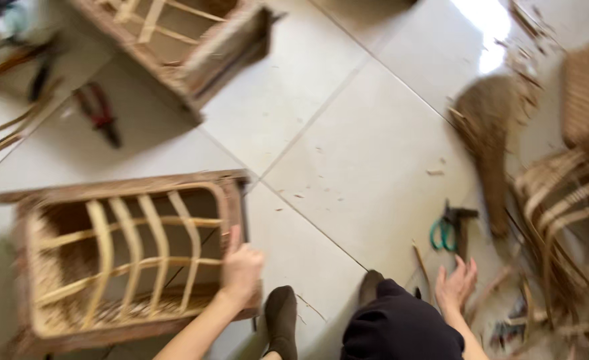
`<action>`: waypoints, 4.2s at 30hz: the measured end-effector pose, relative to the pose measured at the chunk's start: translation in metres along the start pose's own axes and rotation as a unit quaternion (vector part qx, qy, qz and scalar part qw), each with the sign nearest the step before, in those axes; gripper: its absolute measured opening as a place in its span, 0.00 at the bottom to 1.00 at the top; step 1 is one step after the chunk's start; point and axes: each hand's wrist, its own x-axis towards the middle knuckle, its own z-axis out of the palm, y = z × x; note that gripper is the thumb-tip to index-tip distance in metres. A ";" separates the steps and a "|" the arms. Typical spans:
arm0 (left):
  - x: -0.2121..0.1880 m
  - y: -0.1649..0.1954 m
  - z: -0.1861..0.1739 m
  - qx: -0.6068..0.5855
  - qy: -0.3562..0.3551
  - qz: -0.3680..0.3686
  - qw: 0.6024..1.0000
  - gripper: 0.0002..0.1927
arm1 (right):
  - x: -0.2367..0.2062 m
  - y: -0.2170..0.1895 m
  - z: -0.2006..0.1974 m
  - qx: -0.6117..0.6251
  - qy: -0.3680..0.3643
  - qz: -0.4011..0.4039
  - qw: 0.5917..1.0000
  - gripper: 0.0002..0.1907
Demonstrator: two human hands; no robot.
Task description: The person sits on the floor weaving flexible bamboo strips across the rim of a basket frame held in a wooden jig, pressing each strip into place and trimming excess with scissors. They tap strips tight with a hammer, reposition the basket, and continue adding strips to form the base ribs.
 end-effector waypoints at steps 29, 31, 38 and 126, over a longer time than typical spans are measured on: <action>0.203 -0.084 0.046 0.164 -0.284 -0.026 0.944 0.29 | 0.235 0.042 -0.012 0.511 -0.385 0.214 0.738 0.10; 0.261 -0.057 0.072 0.076 -0.242 -0.066 0.965 0.43 | 0.293 -0.006 -0.010 0.552 -0.400 0.214 0.700 0.13; 0.292 -0.011 0.114 0.161 -0.328 -0.090 0.926 0.75 | 0.450 -0.158 0.047 0.501 -0.306 0.104 0.803 0.14; 0.194 0.151 -0.137 0.130 -0.119 0.252 0.951 0.27 | 0.111 -0.036 -0.019 0.412 -0.143 -0.135 0.890 0.33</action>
